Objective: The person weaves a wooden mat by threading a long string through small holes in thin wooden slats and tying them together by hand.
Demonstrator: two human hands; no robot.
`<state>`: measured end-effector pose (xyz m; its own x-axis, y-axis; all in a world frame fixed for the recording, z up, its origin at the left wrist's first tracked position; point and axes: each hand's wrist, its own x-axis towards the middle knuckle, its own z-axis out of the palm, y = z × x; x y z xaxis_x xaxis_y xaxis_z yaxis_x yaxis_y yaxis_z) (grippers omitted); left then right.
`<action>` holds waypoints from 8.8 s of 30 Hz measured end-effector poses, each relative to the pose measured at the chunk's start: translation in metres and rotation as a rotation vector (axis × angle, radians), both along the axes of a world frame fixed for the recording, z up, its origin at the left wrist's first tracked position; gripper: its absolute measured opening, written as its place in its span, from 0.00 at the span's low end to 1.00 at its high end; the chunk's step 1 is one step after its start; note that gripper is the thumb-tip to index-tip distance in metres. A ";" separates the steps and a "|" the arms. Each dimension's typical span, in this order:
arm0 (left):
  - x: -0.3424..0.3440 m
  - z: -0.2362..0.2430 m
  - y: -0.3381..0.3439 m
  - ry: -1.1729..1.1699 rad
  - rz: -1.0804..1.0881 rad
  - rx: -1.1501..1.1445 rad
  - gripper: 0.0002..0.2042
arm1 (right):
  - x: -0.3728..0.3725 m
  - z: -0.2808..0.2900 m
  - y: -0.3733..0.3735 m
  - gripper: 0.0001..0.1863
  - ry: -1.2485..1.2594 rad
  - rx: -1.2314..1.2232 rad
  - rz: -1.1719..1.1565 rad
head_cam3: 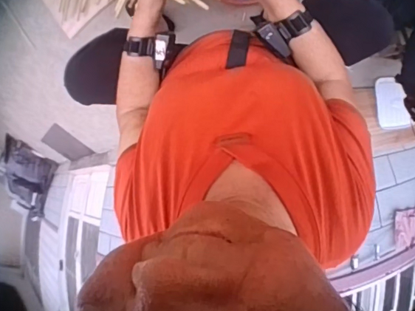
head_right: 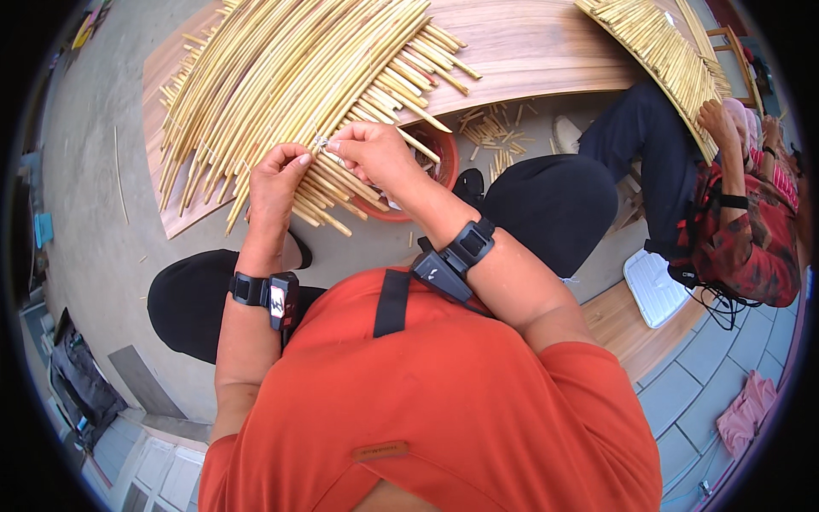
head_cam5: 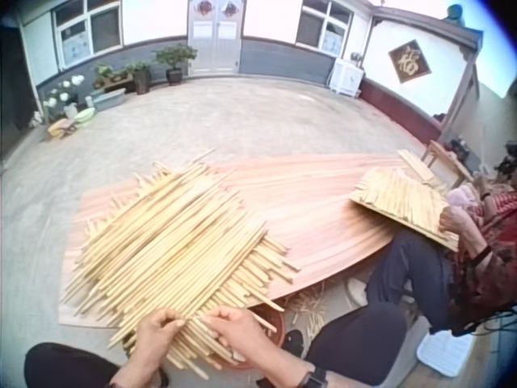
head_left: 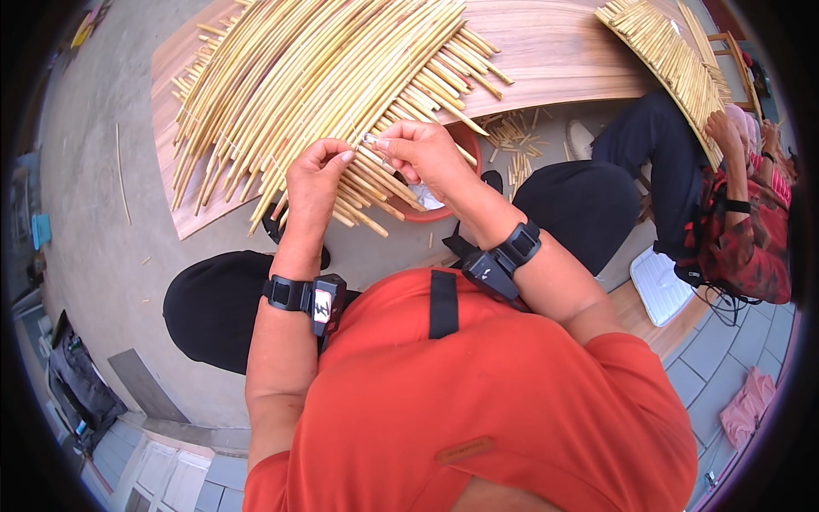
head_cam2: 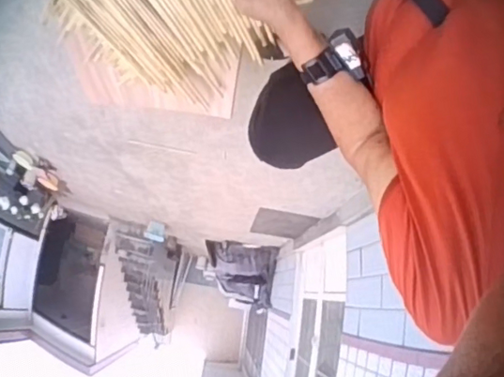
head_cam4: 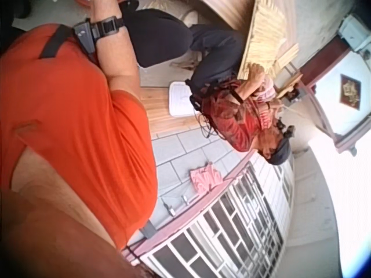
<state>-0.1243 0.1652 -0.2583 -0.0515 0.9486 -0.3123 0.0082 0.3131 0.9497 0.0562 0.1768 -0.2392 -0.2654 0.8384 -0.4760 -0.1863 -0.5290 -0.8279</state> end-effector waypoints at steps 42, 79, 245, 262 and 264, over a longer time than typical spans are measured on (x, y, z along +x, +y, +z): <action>-0.005 0.003 -0.003 0.178 -0.070 0.046 0.05 | -0.025 -0.033 0.003 0.06 -0.369 0.292 0.136; -0.013 -0.016 0.003 0.632 -0.015 0.159 0.02 | 0.000 0.007 -0.010 0.08 0.012 -0.165 0.416; -0.022 0.283 0.047 -0.403 -0.119 0.361 0.13 | 0.139 0.142 -0.170 0.06 -0.359 0.751 -0.081; 0.010 0.044 -0.080 -0.389 -0.068 -0.326 0.10 | 0.290 0.132 -0.220 0.11 0.896 0.970 -0.542; 0.030 0.036 -0.097 -0.391 -0.118 -0.374 0.08 | 0.308 0.149 -0.238 0.10 1.181 1.052 -0.441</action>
